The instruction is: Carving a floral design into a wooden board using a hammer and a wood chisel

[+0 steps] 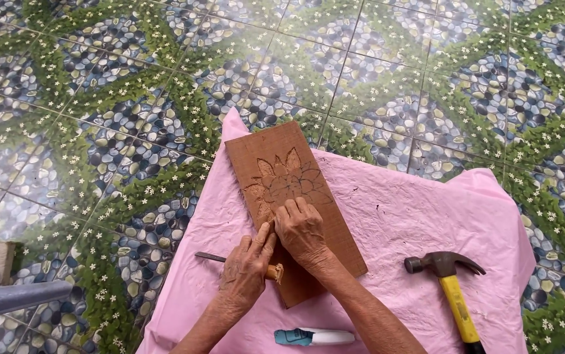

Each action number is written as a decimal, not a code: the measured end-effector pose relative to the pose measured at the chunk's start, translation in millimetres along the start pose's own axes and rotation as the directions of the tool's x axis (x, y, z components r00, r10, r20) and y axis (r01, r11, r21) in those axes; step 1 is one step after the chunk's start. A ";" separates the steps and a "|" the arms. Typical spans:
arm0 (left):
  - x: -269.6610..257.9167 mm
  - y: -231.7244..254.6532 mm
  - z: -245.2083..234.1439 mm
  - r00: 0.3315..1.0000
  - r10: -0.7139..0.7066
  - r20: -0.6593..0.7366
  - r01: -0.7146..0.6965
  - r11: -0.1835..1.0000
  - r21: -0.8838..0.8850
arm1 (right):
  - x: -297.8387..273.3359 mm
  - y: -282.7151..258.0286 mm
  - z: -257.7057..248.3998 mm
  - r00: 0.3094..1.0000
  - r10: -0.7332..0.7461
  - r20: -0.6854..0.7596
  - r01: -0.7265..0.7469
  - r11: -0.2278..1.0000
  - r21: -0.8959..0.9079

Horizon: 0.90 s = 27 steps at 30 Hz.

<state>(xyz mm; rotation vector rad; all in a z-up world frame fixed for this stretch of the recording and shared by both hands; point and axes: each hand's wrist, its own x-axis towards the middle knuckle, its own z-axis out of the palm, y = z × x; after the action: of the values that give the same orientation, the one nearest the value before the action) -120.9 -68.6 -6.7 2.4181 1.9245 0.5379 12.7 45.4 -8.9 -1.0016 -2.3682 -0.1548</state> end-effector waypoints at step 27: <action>-5.4 -0.7 0.6 0.999 -0.028 0.023 0.029 0.999 -0.020 | -11.1 18.7 -29.6 0.993 -0.060 0.106 0.045 0.989 0.139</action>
<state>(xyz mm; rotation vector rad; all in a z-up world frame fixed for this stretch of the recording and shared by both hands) -122.5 -73.4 -8.8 2.3702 1.9323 0.5240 45.2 42.6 7.9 -0.9039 -2.4687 0.0437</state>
